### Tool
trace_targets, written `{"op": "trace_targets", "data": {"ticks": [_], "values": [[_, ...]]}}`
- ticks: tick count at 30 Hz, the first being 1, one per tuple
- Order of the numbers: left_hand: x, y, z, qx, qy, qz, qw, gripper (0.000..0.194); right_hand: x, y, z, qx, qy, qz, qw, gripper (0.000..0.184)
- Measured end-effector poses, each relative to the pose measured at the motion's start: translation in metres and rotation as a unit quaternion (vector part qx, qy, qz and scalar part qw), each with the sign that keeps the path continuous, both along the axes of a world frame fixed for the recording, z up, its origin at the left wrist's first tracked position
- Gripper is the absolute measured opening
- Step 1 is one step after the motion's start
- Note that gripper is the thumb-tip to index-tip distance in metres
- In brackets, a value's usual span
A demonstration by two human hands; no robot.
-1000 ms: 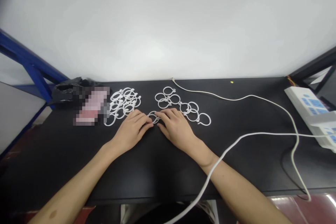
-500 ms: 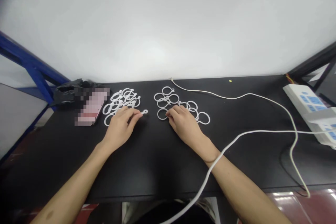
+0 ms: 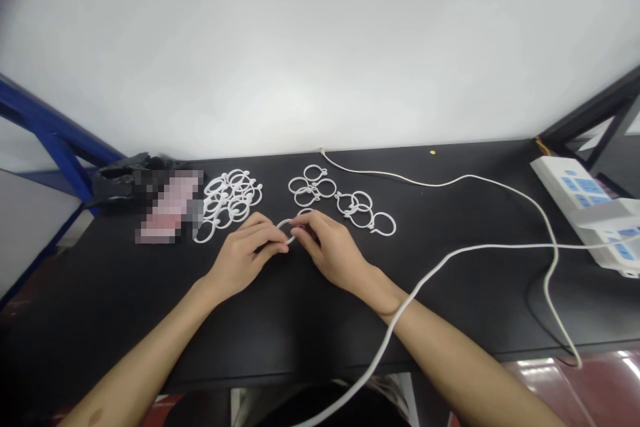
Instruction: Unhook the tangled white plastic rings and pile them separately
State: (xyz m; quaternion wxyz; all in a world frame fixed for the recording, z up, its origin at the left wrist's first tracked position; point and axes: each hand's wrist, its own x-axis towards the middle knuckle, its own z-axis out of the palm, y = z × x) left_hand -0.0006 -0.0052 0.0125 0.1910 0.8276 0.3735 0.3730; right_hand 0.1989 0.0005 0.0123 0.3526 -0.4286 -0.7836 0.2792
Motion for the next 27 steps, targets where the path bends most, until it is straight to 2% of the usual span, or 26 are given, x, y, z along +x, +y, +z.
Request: {"op": "trace_targets", "data": {"ticks": [4, 11, 16, 18, 21, 24, 27], "values": [[0.002, -0.001, -0.002, 0.016, 0.02, -0.002, 1.0, 0.009, -0.002, 0.002, -0.003, -0.014, 0.039, -0.033, 0.999, 0.008], [0.003, -0.001, -0.006, 0.028, 0.06, -0.016, 0.998, 0.012, -0.001, 0.004, -0.001, -0.038, 0.033, -0.044, 0.998, 0.015], [0.0, 0.001, -0.006, 0.054, 0.068, -0.001, 0.996, 0.011, 0.0, 0.004, -0.003, 0.019, 0.003, -0.047, 0.999, 0.01], [-0.006, 0.005, -0.005, 0.074, 0.076, 0.039, 0.994, 0.01, 0.002, 0.006, -0.004, 0.068, -0.028, -0.051, 0.996, 0.014], [-0.024, 0.014, -0.003, 0.115, 0.107, 0.158, 0.975, 0.01, 0.007, 0.01, -0.004, 0.136, -0.098, -0.072, 0.983, 0.024], [-0.043, 0.022, -0.004, 0.138, 0.157, 0.29, 0.934, 0.013, 0.012, 0.014, -0.004, 0.175, -0.18, -0.1, 0.963, 0.026], [-0.055, 0.026, -0.006, 0.127, 0.209, 0.37, 0.896, 0.017, 0.016, 0.015, -0.005, 0.17, -0.254, -0.112, 0.945, 0.029]]}}
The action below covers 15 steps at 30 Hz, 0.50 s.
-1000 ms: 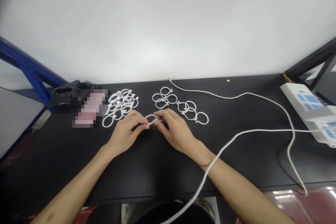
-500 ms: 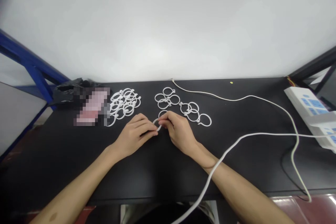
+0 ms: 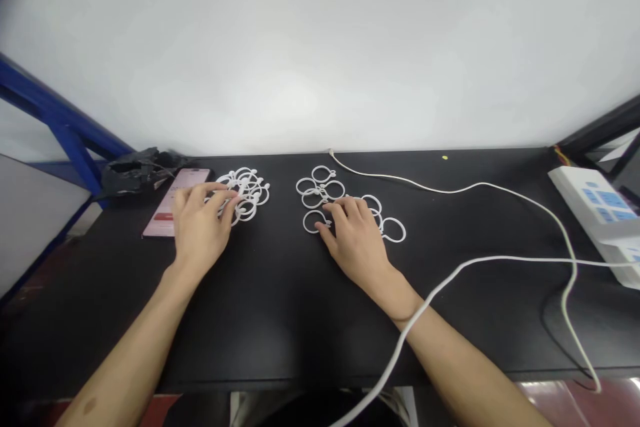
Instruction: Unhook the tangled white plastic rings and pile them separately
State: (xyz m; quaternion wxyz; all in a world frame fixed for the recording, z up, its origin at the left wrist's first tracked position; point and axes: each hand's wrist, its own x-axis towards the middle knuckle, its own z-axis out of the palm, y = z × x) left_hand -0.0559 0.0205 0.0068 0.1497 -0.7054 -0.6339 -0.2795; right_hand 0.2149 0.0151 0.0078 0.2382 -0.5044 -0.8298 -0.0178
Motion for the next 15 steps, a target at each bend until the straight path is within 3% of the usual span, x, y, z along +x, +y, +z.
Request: {"op": "trace_targets", "data": {"ticks": [3, 7, 11, 15], "values": [[-0.002, -0.001, 0.0, -0.033, 0.027, 0.045, 0.998, 0.019, 0.002, -0.001, 0.0, -0.018, -0.045, -0.021, 0.999, 0.032], [0.004, -0.004, 0.001, -0.051, 0.026, 0.046, 0.997, 0.017, 0.001, -0.004, 0.002, -0.033, -0.057, -0.023, 0.998, 0.03], [0.012, -0.006, 0.003, -0.042, 0.01, 0.0, 0.999, 0.016, 0.0, -0.006, 0.005, -0.047, -0.036, -0.015, 0.998, 0.024], [0.025, -0.011, 0.004, -0.044, -0.017, -0.105, 0.993, 0.014, 0.0, -0.006, 0.003, -0.054, -0.04, 0.001, 0.998, 0.022]]}}
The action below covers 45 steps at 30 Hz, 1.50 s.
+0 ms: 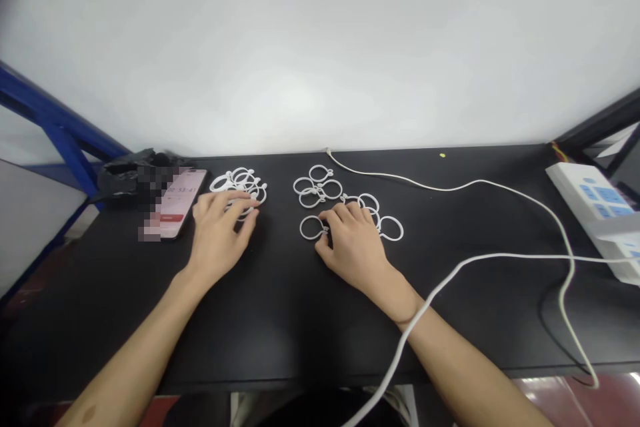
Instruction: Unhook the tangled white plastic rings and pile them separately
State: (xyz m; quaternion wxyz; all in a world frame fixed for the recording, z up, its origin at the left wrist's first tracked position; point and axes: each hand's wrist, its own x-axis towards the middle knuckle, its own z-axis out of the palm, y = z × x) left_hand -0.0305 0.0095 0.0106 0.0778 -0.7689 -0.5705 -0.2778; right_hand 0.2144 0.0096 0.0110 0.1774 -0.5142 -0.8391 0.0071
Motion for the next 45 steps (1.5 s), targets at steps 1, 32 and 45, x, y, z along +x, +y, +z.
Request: {"op": "trace_targets", "data": {"ticks": [1, 32, 45], "values": [[0.004, -0.002, 0.0, -0.008, -0.01, -0.036, 0.999, 0.015, 0.0, 0.0, -0.001, 0.002, -0.004, 0.007, 1.0, 0.022], [0.028, -0.012, -0.008, -0.058, -0.148, -0.15, 0.976, 0.022, -0.011, -0.01, 0.001, -0.052, 0.24, 0.193, 0.95, 0.013], [0.03, -0.015, -0.002, -0.149, -0.133, -0.244, 0.949, 0.036, -0.011, -0.012, 0.001, -0.083, 0.266, 0.175, 0.944, 0.016]]}}
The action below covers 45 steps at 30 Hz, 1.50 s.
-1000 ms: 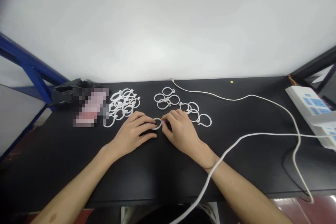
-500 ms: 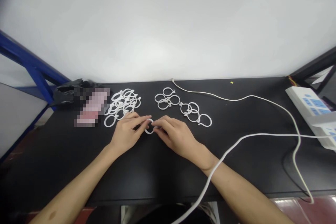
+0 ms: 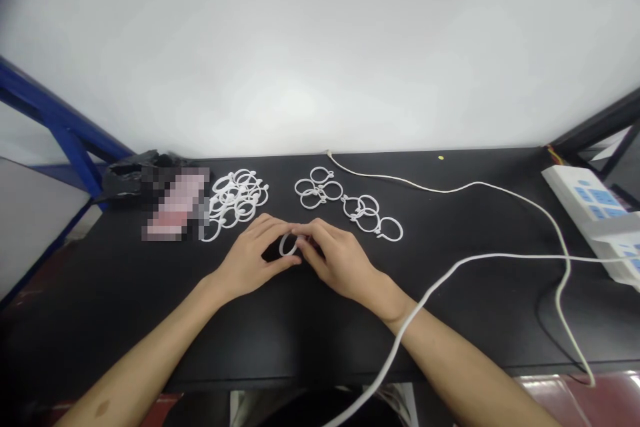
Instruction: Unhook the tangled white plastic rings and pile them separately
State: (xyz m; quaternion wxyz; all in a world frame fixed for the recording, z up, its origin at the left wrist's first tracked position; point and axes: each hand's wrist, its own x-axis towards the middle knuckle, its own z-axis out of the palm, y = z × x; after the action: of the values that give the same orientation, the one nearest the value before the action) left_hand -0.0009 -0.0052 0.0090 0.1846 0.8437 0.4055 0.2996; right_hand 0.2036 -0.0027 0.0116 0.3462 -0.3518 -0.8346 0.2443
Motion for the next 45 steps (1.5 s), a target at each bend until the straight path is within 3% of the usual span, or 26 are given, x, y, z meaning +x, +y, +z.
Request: {"op": "trace_targets", "data": {"ticks": [6, 15, 19, 24, 27, 38, 41, 45], "values": [[0.0, -0.001, 0.0, -0.001, 0.012, -0.011, 1.0, 0.046, -0.001, 0.001, -0.002, 0.017, 0.012, -0.006, 1.0, 0.012], [0.003, -0.003, 0.003, 0.072, 0.022, 0.007, 0.997, 0.031, -0.005, 0.0, -0.003, 0.044, 0.029, -0.029, 0.998, 0.01], [-0.009, 0.002, 0.008, 0.124, 0.083, 0.125, 0.981, 0.028, -0.004, 0.01, 0.0, 0.097, -0.086, -0.11, 0.985, 0.026], [-0.035, 0.011, 0.012, 0.15, 0.215, 0.333, 0.906, 0.036, 0.004, 0.025, -0.007, 0.153, -0.221, -0.202, 0.942, 0.034], [-0.042, 0.01, 0.012, 0.131, 0.261, 0.38, 0.878, 0.042, 0.007, 0.027, -0.012, 0.153, -0.251, -0.199, 0.935, 0.029], [-0.036, 0.005, 0.013, 0.126, 0.28, 0.37, 0.877, 0.038, 0.008, 0.026, -0.01, 0.144, -0.244, -0.184, 0.941, 0.013], [-0.033, 0.005, 0.013, 0.134, 0.253, 0.346, 0.893, 0.037, 0.009, 0.024, -0.01, 0.141, -0.254, -0.178, 0.94, 0.014], [-0.024, 0.005, 0.013, 0.134, 0.2, 0.25, 0.938, 0.035, 0.009, 0.022, -0.011, 0.147, -0.252, -0.163, 0.942, 0.014]]}}
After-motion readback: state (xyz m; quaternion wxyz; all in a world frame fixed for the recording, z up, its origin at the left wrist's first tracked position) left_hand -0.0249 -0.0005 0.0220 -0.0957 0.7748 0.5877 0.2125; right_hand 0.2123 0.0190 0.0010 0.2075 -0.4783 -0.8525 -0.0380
